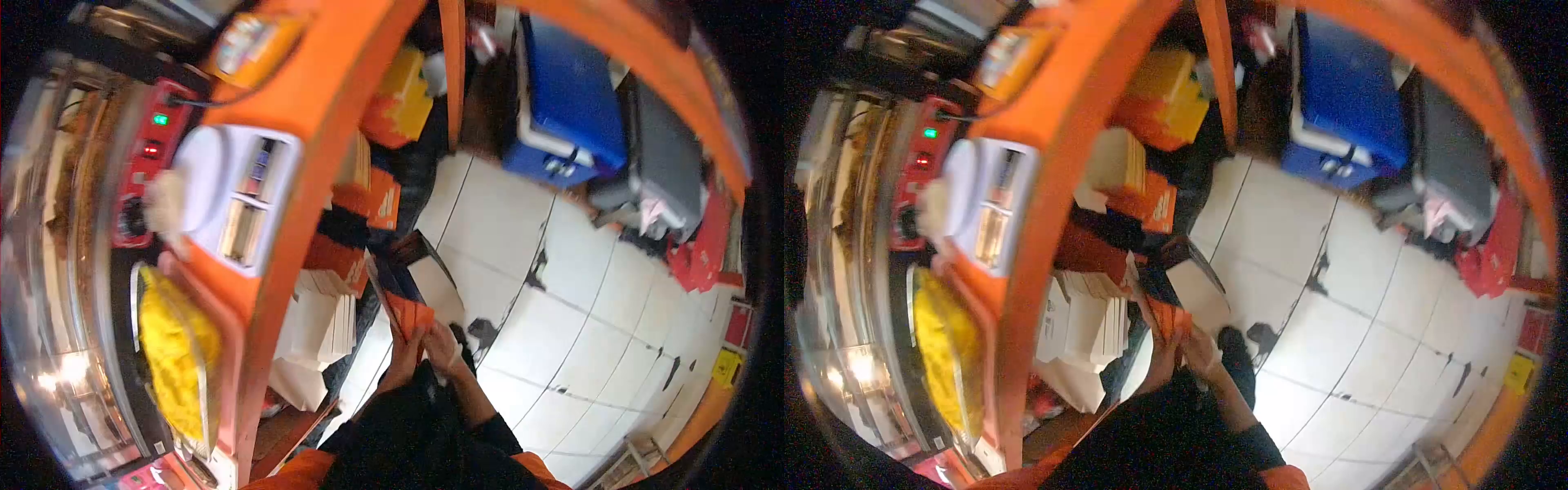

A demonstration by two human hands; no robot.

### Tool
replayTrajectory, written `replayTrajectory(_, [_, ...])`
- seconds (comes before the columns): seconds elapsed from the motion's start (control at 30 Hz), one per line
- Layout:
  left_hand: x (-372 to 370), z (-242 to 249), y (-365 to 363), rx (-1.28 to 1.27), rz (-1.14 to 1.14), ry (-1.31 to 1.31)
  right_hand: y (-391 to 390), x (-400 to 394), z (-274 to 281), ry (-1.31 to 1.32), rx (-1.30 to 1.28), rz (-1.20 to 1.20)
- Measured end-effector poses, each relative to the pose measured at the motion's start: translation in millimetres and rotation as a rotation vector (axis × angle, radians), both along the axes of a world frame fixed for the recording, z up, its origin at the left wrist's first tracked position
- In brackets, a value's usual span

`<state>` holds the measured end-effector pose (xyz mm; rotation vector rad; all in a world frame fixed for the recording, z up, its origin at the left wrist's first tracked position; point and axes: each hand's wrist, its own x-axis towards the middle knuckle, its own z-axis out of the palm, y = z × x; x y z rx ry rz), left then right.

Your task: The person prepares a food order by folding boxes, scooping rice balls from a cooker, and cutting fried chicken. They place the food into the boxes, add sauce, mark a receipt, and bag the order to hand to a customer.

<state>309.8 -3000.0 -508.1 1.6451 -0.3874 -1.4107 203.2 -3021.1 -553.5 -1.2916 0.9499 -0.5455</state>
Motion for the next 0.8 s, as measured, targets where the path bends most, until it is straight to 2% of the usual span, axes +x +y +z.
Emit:
replayTrajectory(0.03, [-6.4, 26.9, 3.3, -0.052, -0.053, -0.016, -14.6, -16.5, 52.2, -0.015, 0.471, 0.113])
replayTrajectory(0.1, [-15.5, 80.2, 13.9, -0.151, -0.12, -0.062, -16.9, -29.8, 124.9, -0.151, 0.156, -0.061])
replayTrajectory(0.2, [-24.8, 160.2, 11.7, -0.314, -0.083, -0.128, -24.9, -33.5, 224.8, -0.081, -0.253, -0.16])
replayTrajectory(0.3, [-27.4, 232.5, -1.7, -0.506, 0.029, -0.229, -28.7, -40.5, 342.0, 0.151, -0.476, -0.12])
replayTrajectory(0.33, [-28.1, 254.5, -7.9, -0.579, 0.081, -0.27, -28.3, -45.7, 375.0, 0.122, -0.594, -0.078])
replayTrajectory(0.4, [-24.5, 297.3, -21.7, -0.747, 0.203, -0.373, -30.8, -50.6, 398.8, 0.118, -1.128, -0.079])
replayTrajectory(0.47, [-16.5, 347.6, -32.9, -0.946, 0.317, -0.491, -44.3, -38.6, 411.7, 0.125, -1.823, -0.299])
replayTrajectory(0.53, [-3.0, 396.0, -32.4, -1.127, 0.375, -0.668, -30.0, -36.8, 467.9, -0.041, -1.748, -0.323])
replayTrajectory(0.57, [5.8, 420.2, -28.1, -1.15, 0.345, -0.839, -22.7, -39.8, 495.6, -0.178, -1.404, -0.161])
replayTrajectory(0.6, [15.4, 444.4, -24.2, -1.169, 0.328, -1.015, -35.1, -41.7, 482.4, -0.062, -1.814, -0.214])
replayTrajectory(0.63, [25.5, 468.8, -20.5, -1.189, 0.324, -1.185, -26.7, -33.9, 500.5, -0.183, -1.724, -0.169])
replayTrajectory(0.67, [36.7, 470.3, -30.5, -1.178, 0.313, -0.991, -13.5, -26.5, 526.7, -0.29, -1.63, -0.125])
replayTrajectory(0.7, [50.2, 472.3, -35.9, -1.141, 0.296, -0.901, -1.1, -23.5, 541.0, -0.384, -1.534, -0.081])
replayTrajectory(0.73, [63.9, 474.8, -41.0, -1.102, 0.283, -0.813, 6.2, -21.5, 539.4, -0.239, -1.647, -0.164])
replayTrajectory(0.77, [81.3, 478.5, -46.4, -1.038, 0.268, -0.829, 8.0, -22.8, 538.1, -0.243, -1.625, -0.21])
replayTrajectory(0.8, [86.6, 501.4, -36.6, -1.004, 0.278, -0.973, 8.2, -25.9, 537.5, -0.243, -1.602, -0.255])
